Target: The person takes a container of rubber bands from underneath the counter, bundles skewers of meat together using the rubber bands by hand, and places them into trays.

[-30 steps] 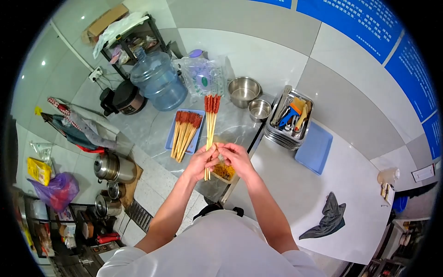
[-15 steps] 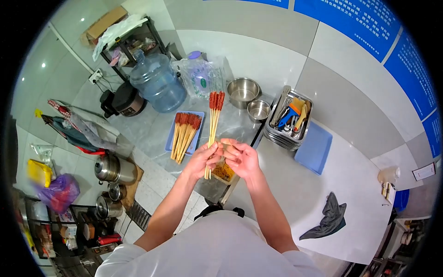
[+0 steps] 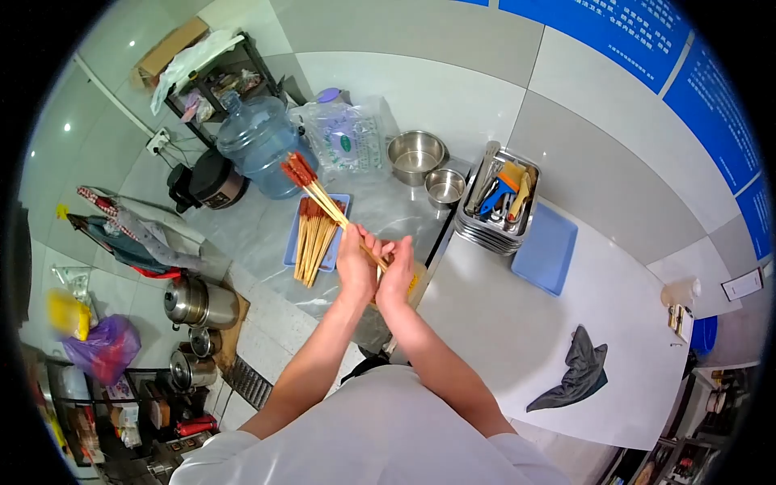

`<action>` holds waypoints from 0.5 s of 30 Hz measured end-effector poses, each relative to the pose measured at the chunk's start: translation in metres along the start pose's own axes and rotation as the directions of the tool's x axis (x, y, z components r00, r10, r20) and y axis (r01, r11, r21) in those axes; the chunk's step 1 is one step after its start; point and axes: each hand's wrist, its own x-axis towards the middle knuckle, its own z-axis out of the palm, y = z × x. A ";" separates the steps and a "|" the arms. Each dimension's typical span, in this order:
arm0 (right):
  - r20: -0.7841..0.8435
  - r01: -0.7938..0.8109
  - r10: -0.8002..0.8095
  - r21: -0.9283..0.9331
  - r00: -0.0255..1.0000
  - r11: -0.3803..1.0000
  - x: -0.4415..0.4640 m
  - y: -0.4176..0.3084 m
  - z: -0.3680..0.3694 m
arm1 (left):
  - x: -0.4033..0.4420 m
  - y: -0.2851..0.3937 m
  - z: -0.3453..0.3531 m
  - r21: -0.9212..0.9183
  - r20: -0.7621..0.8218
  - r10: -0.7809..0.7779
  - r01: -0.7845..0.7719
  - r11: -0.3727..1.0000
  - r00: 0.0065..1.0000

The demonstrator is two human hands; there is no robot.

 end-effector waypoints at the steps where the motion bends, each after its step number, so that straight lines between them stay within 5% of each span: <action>1: 0.018 -0.056 0.053 0.187 0.998 0.981 0.005 -0.005 0.002 | 0.003 0.004 -0.002 0.125 0.094 -0.046 0.034 0.992 0.995; 3: 0.039 -0.097 0.090 0.219 0.995 0.971 0.003 -0.024 0.005 | 0.011 0.017 -0.016 0.368 0.209 -0.210 0.122 0.922 0.955; 8: 0.026 -0.132 0.130 0.235 0.991 0.963 0.012 -0.022 -0.002 | 0.008 0.046 -0.022 0.532 0.317 -0.319 0.111 0.839 0.893; 15: 0.374 -0.324 0.220 0.241 0.901 0.915 0.007 -0.059 0.001 | 0.029 0.051 -0.026 0.467 0.180 0.034 -0.116 0.877 0.983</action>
